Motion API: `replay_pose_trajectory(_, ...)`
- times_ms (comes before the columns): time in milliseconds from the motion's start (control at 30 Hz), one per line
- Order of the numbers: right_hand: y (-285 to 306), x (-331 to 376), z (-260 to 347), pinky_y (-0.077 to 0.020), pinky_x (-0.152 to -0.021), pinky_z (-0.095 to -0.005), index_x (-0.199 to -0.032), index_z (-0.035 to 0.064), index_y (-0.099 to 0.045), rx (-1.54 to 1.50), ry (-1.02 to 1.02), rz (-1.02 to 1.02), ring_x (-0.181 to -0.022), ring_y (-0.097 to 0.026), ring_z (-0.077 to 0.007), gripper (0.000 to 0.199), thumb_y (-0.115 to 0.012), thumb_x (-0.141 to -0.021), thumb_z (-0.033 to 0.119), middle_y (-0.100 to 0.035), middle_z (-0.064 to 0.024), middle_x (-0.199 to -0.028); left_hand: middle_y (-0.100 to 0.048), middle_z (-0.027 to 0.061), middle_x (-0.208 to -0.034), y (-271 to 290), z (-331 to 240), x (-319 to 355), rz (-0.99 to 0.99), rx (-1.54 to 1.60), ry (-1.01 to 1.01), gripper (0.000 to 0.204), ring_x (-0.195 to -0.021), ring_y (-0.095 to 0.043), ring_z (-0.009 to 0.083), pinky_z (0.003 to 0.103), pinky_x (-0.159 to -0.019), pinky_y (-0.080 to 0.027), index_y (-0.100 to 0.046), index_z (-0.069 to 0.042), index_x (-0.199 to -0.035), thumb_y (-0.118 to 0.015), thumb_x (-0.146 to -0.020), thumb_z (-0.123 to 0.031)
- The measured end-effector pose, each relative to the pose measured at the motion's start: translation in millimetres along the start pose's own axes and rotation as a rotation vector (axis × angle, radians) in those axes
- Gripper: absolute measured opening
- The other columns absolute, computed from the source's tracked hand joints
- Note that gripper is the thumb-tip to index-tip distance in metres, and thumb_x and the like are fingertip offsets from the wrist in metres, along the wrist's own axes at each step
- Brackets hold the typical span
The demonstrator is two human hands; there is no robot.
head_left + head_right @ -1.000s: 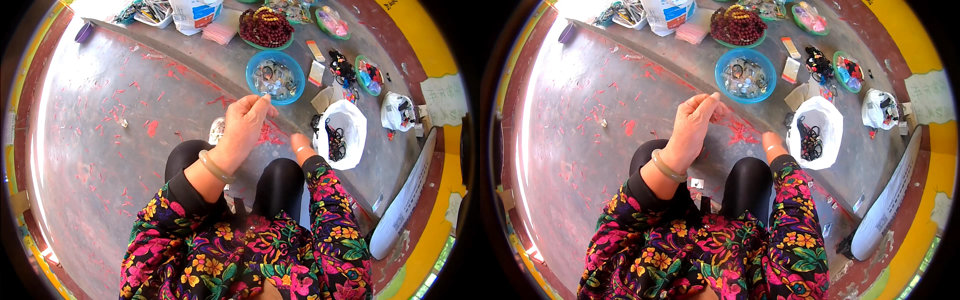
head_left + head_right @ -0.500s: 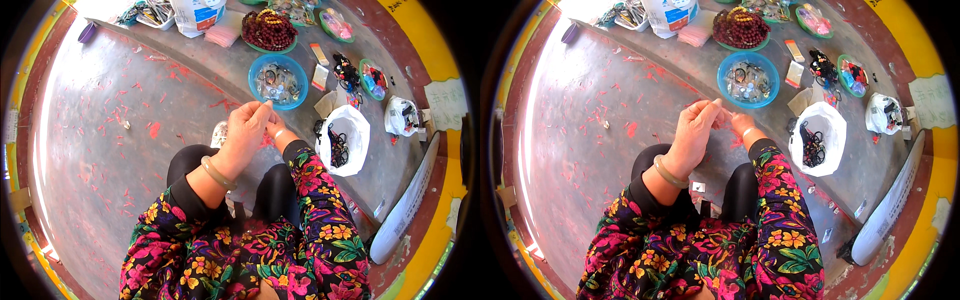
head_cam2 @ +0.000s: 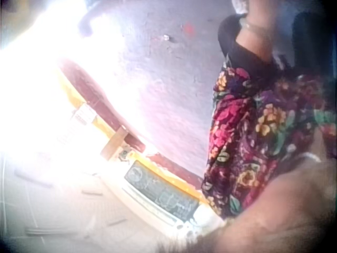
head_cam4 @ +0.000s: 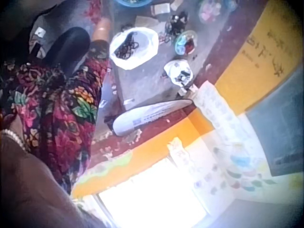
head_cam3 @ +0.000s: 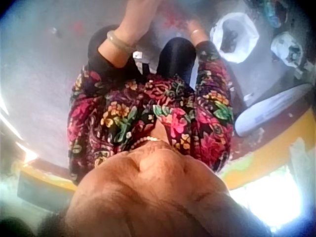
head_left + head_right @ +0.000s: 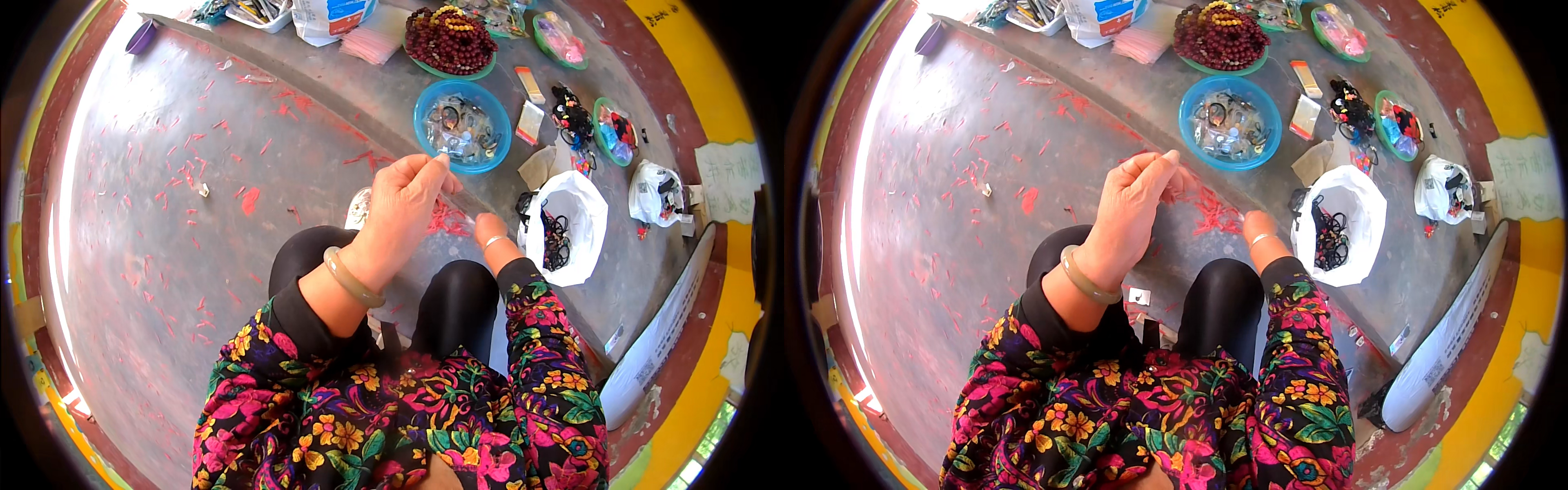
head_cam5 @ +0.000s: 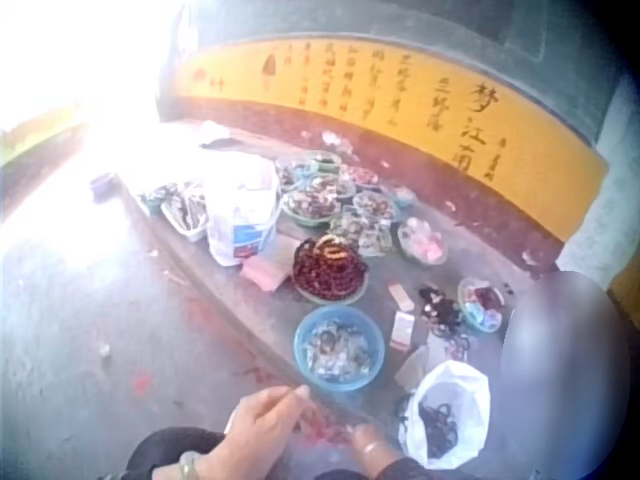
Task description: The person sits on the floor and handles small jewelry items, including rings and hair ties. They pick up items from a blue bowl and a white bag, place them into small plastic bags, and then insert the bags into small cardboard boxes.
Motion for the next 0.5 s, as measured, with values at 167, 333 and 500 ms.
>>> replay_pose_trajectory(167, 18.3, -0.9, -11.9, -0.0524, -0.060, -0.0349, -0.084, 0.0016, -0.066, -0.266, 0.016, 0.102, -0.069, -0.066, -0.0236, 0.015, -0.059, -0.074, 0.009, -0.066, -0.0144, -0.077, -0.061, 0.0051, -0.075, 5.7, 0.6, -8.1, -0.026, 0.049, -0.027, 0.029, -0.068, -0.048, 0.0087, 0.024, -0.066, -0.038, -0.055, -0.005, -0.068, -0.053, -0.091, -0.022)
replay_pose_trajectory(333, 104.7, 69.1, -10.1, -0.0462, -0.045, -0.0226, -0.081, -0.0007, -0.062, -1.162, 0.049, -0.079, -0.053, -0.059, -0.0097, 0.014, -0.064, -0.077, 0.013, -0.062, -0.0062, -0.066, -0.062, 0.0057, -0.075, 19.8, 3.7, 0.0, -0.137, 0.048, 0.036, 0.023, -0.068, -0.050, 0.0091, 0.024, -0.067, -0.039, -0.058, -0.005, -0.073, -0.056, -0.089, -0.021)
replay_pose_trajectory(500, 33.9, 94.6, -40.8, -0.0449, -0.050, -0.0212, -0.089, 0.0082, -0.061, -1.936, -0.096, -0.357, -0.057, -0.056, -0.0082, 0.010, -0.064, -0.083, 0.016, -0.062, -0.0005, -0.072, -0.062, 0.0052, -0.076, 21.1, 7.6, 4.1, -0.143, -0.025, 0.041, 0.022, -0.068, -0.050, 0.0085, 0.025, -0.066, -0.040, -0.058, -0.004, -0.075, -0.056, -0.088, -0.021)
Point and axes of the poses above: each hand's wrist, its own x-axis away from the middle knuckle, its own y-axis out of the back of the hand, z = x × y, the point moved 8 cm from there along -x, towards the middle knuckle
